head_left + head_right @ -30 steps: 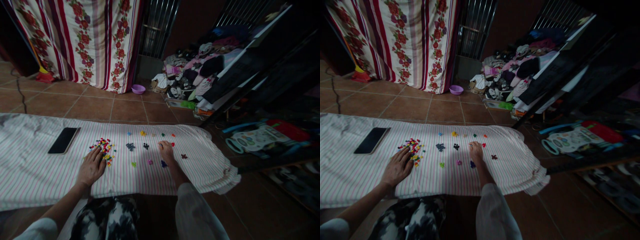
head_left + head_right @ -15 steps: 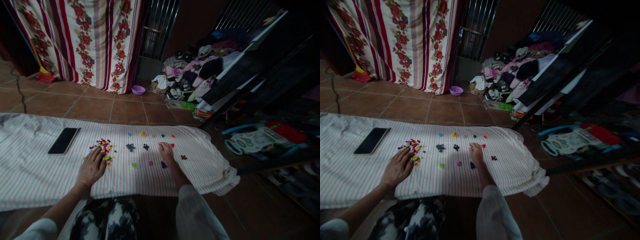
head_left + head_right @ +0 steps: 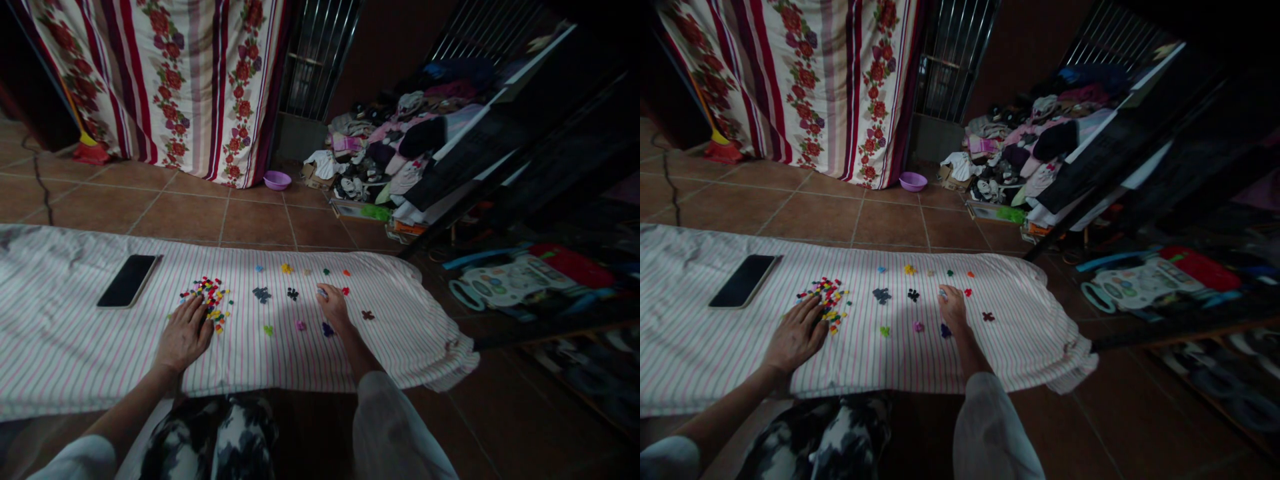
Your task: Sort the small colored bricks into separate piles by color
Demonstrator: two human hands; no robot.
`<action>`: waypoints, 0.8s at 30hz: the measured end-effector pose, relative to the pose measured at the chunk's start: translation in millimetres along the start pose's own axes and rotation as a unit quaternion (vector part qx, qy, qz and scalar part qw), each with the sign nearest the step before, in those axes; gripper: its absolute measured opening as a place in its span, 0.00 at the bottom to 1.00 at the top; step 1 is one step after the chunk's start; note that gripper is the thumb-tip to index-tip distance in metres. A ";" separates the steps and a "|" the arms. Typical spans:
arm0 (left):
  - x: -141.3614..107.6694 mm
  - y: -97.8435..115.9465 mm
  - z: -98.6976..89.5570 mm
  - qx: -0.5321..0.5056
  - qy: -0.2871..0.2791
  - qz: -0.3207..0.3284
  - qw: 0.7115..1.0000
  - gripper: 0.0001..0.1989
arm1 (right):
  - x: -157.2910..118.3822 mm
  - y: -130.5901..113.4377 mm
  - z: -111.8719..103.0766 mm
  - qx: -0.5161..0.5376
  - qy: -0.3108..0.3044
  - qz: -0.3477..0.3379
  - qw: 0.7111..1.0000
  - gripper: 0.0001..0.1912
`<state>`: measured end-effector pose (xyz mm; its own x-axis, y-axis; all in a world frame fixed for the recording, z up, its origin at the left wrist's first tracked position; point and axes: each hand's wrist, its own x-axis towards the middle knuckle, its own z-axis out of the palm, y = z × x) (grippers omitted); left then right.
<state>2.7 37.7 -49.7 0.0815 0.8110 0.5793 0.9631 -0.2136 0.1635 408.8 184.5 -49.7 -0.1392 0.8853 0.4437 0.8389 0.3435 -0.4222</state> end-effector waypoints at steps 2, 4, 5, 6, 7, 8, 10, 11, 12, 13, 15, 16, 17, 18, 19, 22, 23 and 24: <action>0.1 -0.1 -0.2 0.002 0.002 0.004 1.000 0.19 | 0.0 -3.5 -1.5 -0.002 0.022 0.004 1.000 0.17; 0.3 0.1 -0.6 0.003 0.004 0.011 1.000 0.19 | 0.0 -9.7 -3.0 -0.006 0.046 0.010 0.999 0.16; 0.5 0.3 -0.8 0.004 0.005 0.012 1.000 0.19 | 0.0 -13.9 -3.6 -0.006 0.055 0.010 0.998 0.16; 0.7 0.5 -1.1 0.003 0.004 0.012 1.000 0.19 | -0.1 -18.9 -3.8 -0.003 0.061 0.006 0.998 0.16; 0.8 0.8 -1.3 0.001 0.004 0.010 1.000 0.19 | -0.2 -24.6 -3.6 0.005 0.064 -0.003 0.998 0.16; 0.9 1.0 -1.3 -0.003 0.004 0.007 1.000 0.19 | -0.4 -30.8 -3.0 0.015 0.062 -0.016 0.998 0.16; 0.9 1.3 -1.0 -0.012 0.003 0.001 1.000 0.19 | -0.6 -43.9 -0.5 0.035 0.050 -0.044 0.997 0.16; 0.8 1.3 -0.7 -0.016 0.003 -0.001 1.000 0.19 | -0.4 -50.5 1.3 0.040 0.041 -0.056 0.997 0.16; 0.6 1.2 -0.2 -0.019 0.003 -0.002 1.000 0.19 | 0.1 -56.8 3.2 0.041 0.030 -0.065 0.997 0.16; 0.3 1.1 0.3 -0.020 0.003 -0.004 1.000 0.19 | 1.0 -62.7 5.2 0.039 0.018 -0.072 0.996 0.15; -0.1 0.8 1.2 -0.018 0.004 -0.005 1.000 0.20 | 4.1 -72.5 9.2 0.027 -0.013 -0.091 0.995 0.14; -0.3 0.7 1.5 -0.014 0.004 -0.005 1.000 0.20 | 6.1 -76.2 11.2 0.023 -0.030 -0.101 0.994 0.13; -0.3 0.8 1.7 -0.009 0.006 -0.003 1.000 0.20 | 8.1 -79.0 13.2 0.020 -0.046 -0.110 0.993 0.13; -0.3 0.8 1.8 -0.004 0.008 0.000 1.000 0.20 | 10.2 -80.9 15.4 0.018 -0.060 -0.118 0.991 0.12; -0.2 1.0 1.8 0.001 0.011 0.003 1.000 0.19 | 12.1 -81.8 17.6 0.017 -0.072 -0.123 0.990 0.11; 0.2 1.8 1.3 0.010 0.014 0.008 1.000 0.18 | 15.5 -80.1 24.3 0.016 -0.104 -0.130 0.986 0.10; 0.3 2.0 1.1 0.010 0.013 0.008 1.000 0.18 | 15.8 -78.5 26.3 0.016 -0.116 -0.131 0.984 0.11; 0.3 2.1 0.9 0.011 0.011 0.008 1.000 0.18 | 15.8 -76.5 27.9 0.017 -0.125 -0.131 0.983 0.11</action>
<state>5.0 38.0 -49.9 0.0922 0.7947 0.6000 0.9669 -0.2153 0.1366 327.8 181.0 -32.5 -0.4768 0.8131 0.3339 0.7396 0.5764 -0.3475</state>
